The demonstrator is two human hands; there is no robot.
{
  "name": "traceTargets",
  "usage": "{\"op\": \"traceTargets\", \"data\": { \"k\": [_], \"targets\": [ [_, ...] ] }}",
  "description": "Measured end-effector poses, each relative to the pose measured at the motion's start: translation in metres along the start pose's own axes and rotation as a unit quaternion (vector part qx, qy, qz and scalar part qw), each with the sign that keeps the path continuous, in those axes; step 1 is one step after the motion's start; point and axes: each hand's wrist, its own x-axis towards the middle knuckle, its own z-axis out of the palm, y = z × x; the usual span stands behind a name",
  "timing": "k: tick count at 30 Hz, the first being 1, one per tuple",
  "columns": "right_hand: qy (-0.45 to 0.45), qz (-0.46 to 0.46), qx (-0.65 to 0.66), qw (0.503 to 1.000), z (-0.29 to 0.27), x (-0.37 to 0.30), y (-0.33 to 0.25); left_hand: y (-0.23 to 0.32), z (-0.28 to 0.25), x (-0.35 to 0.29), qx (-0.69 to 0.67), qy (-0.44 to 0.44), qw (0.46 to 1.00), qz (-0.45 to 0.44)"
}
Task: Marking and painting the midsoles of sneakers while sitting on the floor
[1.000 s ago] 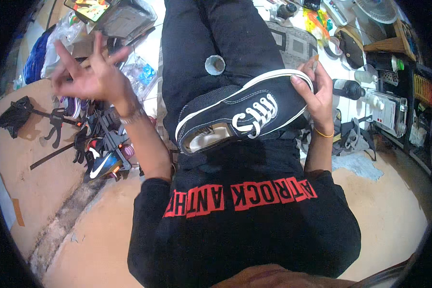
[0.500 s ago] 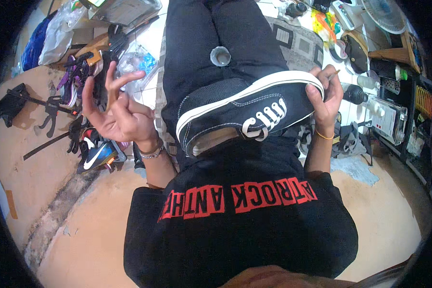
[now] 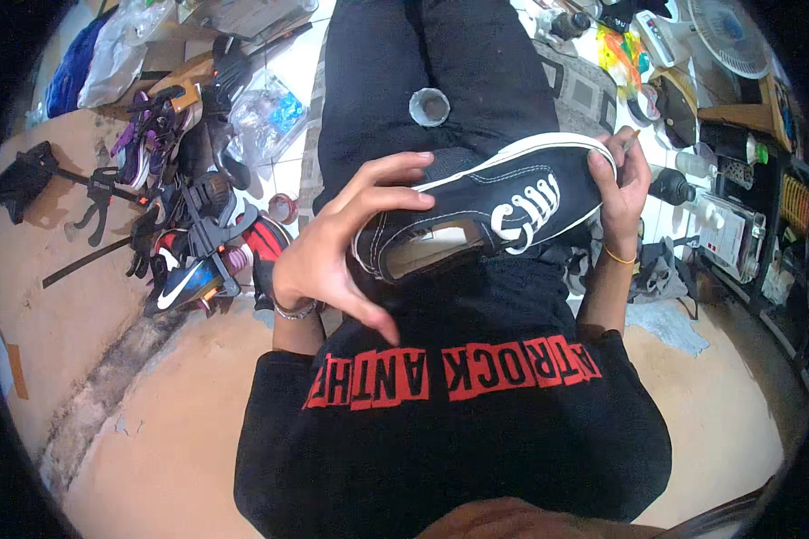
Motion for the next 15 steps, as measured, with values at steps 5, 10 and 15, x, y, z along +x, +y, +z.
{"op": "traceTargets", "data": {
  "k": [5,10,15],
  "targets": [
    [0.027,0.022,-0.104,0.994,0.004,0.004,-0.014,0.003,0.01,-0.002,0.214,0.024,0.976,0.008],
    [0.001,-0.2,-0.239,0.95,-0.009,0.006,-0.057,0.007,0.013,0.003,0.247,0.022,0.969,0.022],
    [-0.236,-0.21,-0.3,0.9,0.056,0.0,-0.091,0.005,0.015,-0.001,0.269,0.03,0.963,0.017]
  ]
}}
